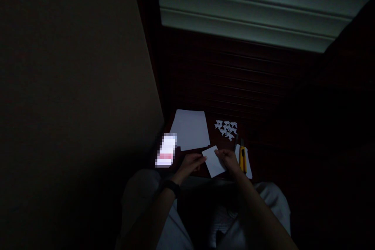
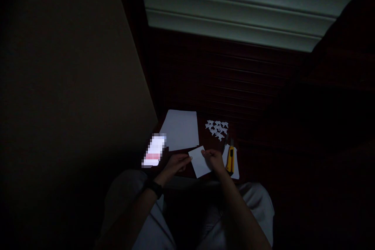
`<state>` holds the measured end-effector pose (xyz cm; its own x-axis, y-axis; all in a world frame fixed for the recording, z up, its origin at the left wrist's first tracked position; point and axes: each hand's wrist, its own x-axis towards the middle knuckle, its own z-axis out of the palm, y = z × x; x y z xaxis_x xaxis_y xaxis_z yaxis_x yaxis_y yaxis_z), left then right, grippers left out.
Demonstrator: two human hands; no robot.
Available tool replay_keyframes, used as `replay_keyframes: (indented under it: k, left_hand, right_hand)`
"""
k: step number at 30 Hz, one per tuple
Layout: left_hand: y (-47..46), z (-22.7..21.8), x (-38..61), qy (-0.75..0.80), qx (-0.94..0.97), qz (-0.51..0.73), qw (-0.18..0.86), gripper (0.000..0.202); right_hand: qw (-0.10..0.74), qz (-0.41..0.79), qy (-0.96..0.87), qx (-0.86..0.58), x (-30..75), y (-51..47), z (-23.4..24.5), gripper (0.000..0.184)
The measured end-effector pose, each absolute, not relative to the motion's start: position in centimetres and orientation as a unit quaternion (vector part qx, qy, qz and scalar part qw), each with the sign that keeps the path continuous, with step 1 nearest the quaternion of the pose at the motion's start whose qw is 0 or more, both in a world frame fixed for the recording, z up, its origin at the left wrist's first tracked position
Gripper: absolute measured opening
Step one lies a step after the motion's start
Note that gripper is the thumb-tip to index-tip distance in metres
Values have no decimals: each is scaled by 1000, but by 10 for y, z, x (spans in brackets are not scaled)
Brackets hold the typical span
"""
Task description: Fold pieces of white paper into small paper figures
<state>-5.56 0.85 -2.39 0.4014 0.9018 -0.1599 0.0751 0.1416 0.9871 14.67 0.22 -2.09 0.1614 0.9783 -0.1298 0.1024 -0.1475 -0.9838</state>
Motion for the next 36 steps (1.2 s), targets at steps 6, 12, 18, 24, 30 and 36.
replay_keyframes:
  k: [6, 12, 18, 24, 30, 36]
  left_hand:
    - [10, -31, -55, 458, 590, 314, 586, 41]
    - [11, -35, -56, 470, 544, 341, 606, 40]
    - [11, -37, -57, 450, 527, 357, 626, 37]
    - [11, -34, -58, 453, 528, 345, 630, 37]
    - [11, -28, -57, 439, 534, 356, 629, 38]
    - [11, -28, -57, 448, 536, 342, 628, 38]
  right_hand:
    - [466, 484, -475, -568, 140, -1, -23, 38]
    - [486, 464, -545, -502, 161, -12, -3, 43]
    - [373, 534, -614, -446, 166, -31, 14, 34]
    - [338, 614, -583, -411, 143, -33, 18, 40]
    - [288, 613, -588, -443, 145, -30, 11, 42]
    - [283, 634, -583, -423, 146, -29, 8, 42]
